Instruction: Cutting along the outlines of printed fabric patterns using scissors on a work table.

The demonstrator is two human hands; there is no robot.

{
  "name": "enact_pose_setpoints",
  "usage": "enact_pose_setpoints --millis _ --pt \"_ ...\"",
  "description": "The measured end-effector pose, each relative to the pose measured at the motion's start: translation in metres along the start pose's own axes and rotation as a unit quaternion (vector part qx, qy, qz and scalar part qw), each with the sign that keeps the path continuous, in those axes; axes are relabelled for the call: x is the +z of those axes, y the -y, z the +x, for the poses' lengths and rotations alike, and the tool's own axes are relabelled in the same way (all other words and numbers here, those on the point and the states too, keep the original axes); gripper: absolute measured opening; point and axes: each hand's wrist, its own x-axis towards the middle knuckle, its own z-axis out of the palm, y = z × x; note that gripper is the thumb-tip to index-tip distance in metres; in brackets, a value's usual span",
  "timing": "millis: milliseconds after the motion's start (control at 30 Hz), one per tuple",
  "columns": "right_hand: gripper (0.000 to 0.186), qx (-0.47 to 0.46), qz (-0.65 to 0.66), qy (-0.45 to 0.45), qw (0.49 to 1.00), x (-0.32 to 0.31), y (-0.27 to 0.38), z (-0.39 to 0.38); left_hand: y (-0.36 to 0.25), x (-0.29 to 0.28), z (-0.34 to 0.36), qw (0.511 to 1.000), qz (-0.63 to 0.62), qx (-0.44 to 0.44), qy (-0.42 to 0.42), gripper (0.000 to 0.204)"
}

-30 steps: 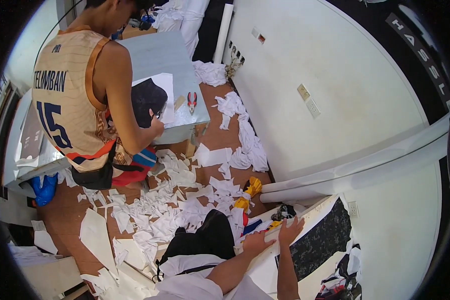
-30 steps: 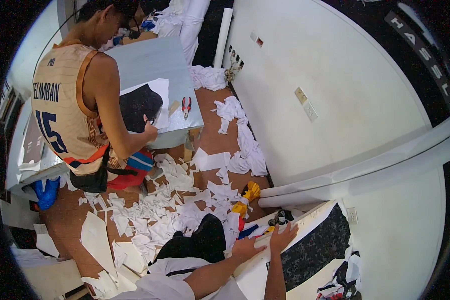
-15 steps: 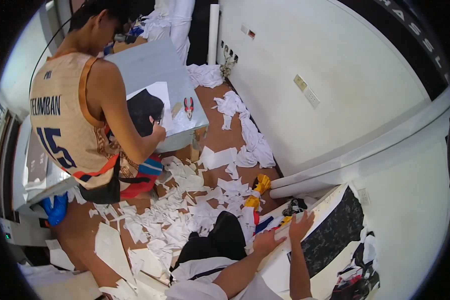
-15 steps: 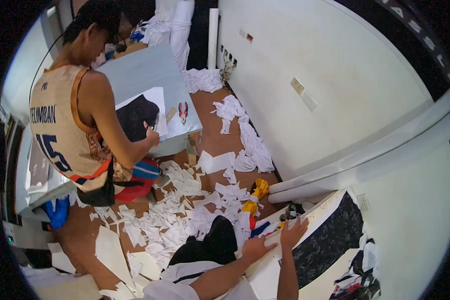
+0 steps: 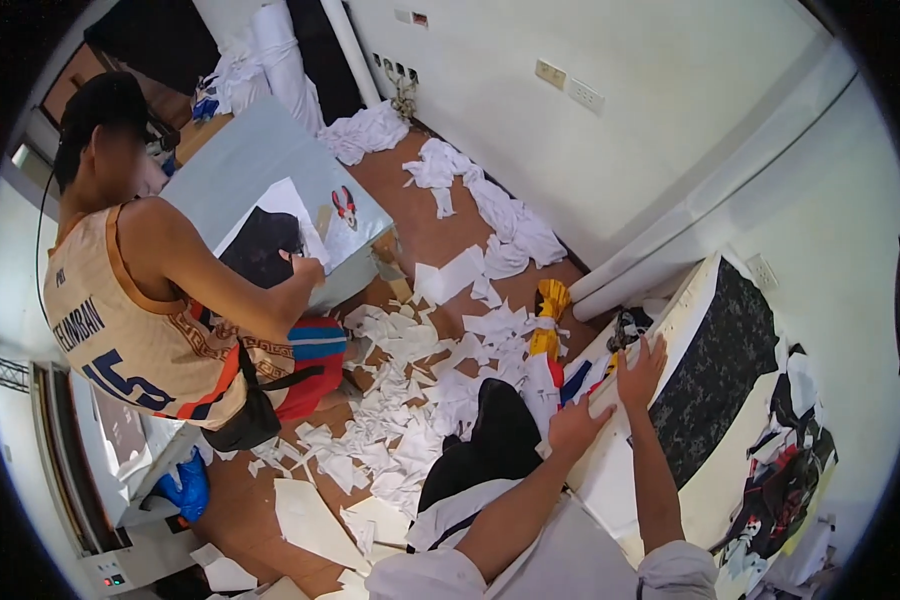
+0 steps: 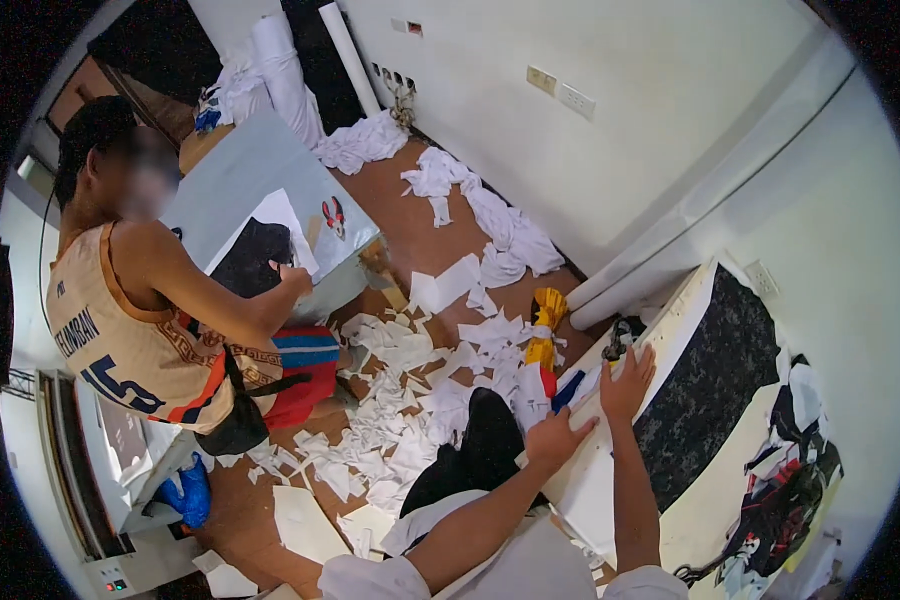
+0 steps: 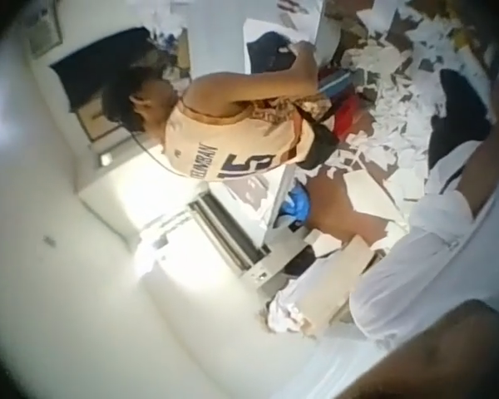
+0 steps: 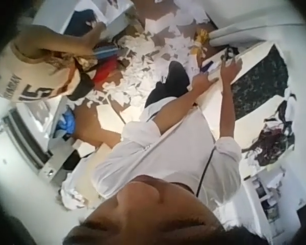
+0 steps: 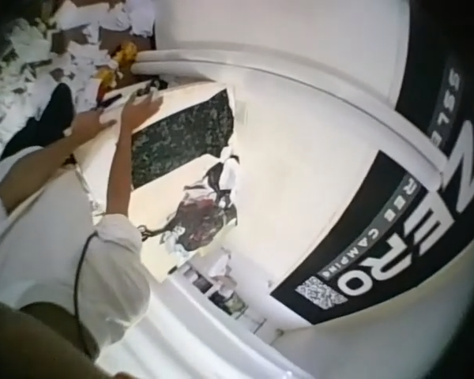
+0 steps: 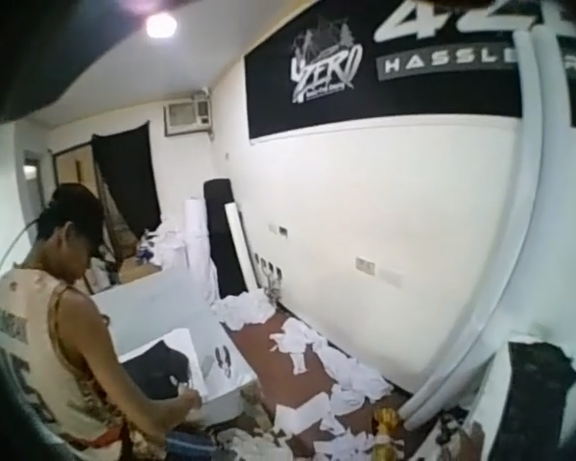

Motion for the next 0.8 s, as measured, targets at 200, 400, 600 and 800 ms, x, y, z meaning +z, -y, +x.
enact_pose_setpoints --millis 200,400,600,800 --pt "0.059 -0.009 -0.001 -0.017 1.0 0.0012 -0.0003 0.0004 0.0007 0.0026 0.0012 1.0 0.018 0.007 -0.009 0.079" --pt "0.059 -0.007 -0.002 -0.014 1.0 0.0018 -0.0003 -0.0028 0.0036 0.0038 0.0005 1.0 0.025 0.005 0.014 0.081" --pt "0.059 -0.007 -0.013 -0.013 1.0 0.0002 -0.0023 -0.0032 -0.0023 -0.0001 -0.0028 1.0 0.017 -0.006 0.016 0.079" --pt "0.06 -0.012 -0.005 -0.013 1.0 0.0007 -0.004 -0.0016 -0.0041 -0.0033 -0.0021 1.0 0.015 -0.011 0.023 0.077"
